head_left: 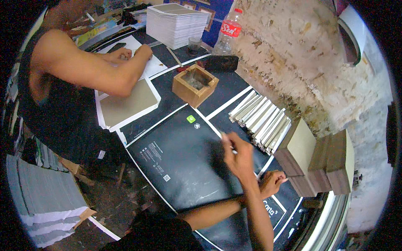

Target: The person feeds a white paper sheet into a rolling machine to apply adhesive, retrieves it, and places two large cardboard pieces and one thin center strip onto the sheet. They then fold the paper edges over the cardboard pieces to secure the assembly.

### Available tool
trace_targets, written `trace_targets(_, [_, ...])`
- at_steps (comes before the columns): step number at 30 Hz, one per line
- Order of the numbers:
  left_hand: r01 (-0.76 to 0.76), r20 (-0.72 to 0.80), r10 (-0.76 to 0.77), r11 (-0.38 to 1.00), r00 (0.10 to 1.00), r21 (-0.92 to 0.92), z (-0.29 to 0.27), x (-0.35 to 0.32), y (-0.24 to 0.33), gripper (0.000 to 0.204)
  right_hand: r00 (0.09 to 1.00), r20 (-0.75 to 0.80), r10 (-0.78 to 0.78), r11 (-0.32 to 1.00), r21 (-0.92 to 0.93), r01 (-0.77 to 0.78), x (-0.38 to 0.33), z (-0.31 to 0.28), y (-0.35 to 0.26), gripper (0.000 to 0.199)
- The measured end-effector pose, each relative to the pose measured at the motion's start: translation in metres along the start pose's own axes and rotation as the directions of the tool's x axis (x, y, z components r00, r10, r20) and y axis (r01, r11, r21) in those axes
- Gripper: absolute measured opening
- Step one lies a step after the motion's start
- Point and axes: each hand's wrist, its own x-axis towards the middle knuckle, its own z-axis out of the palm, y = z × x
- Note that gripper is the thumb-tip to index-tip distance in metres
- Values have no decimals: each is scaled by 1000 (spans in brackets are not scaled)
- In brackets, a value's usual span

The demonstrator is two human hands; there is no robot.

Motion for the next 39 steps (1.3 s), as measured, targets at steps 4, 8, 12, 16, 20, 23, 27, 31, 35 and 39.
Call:
trace_targets(4, [-102,-17,101,989,995,-104,-4,-5,10,14,946,-318,53,936,-314,-158,-72,-61,28,23])
trace_targets(8, [113,56,-113,994,992,1,-7,4,31,31,660,-730,175,935,-86,-343,-135,-88,77,31])
trace_targets(12, [-103,156,47,921,987,375,-14,6,35,27,473,-847,241,888,-4,-460,-183,-98,129,33])
trace_targets(16, [-84,98,92,993,991,-80,0,0,36,27,427,-817,387,885,200,-420,-187,-95,137,36])
trace_targets(20, [-68,514,-17,987,858,147,-1,-6,10,33,525,-806,272,935,94,-341,-191,-93,130,53])
trace_targets(23, [246,503,-176,967,846,-74,3,-2,19,28,559,-754,345,926,176,-334,-193,-99,125,62])
trace_targets(27, [231,442,-149,963,885,-138,-16,12,27,24,592,-725,352,936,285,-207,-185,-106,110,69])
trace_targets(31, [269,386,-194,951,902,-151,-19,15,28,20,553,-752,358,933,312,-179,-184,-112,107,66])
trace_targets(35, [290,477,-162,934,864,-208,-18,20,28,23,478,-798,366,928,354,-121,-184,-108,109,62])
trace_targets(39, [346,589,-132,900,797,-266,-22,23,23,26,454,-844,285,958,240,-155,-184,-105,119,55])
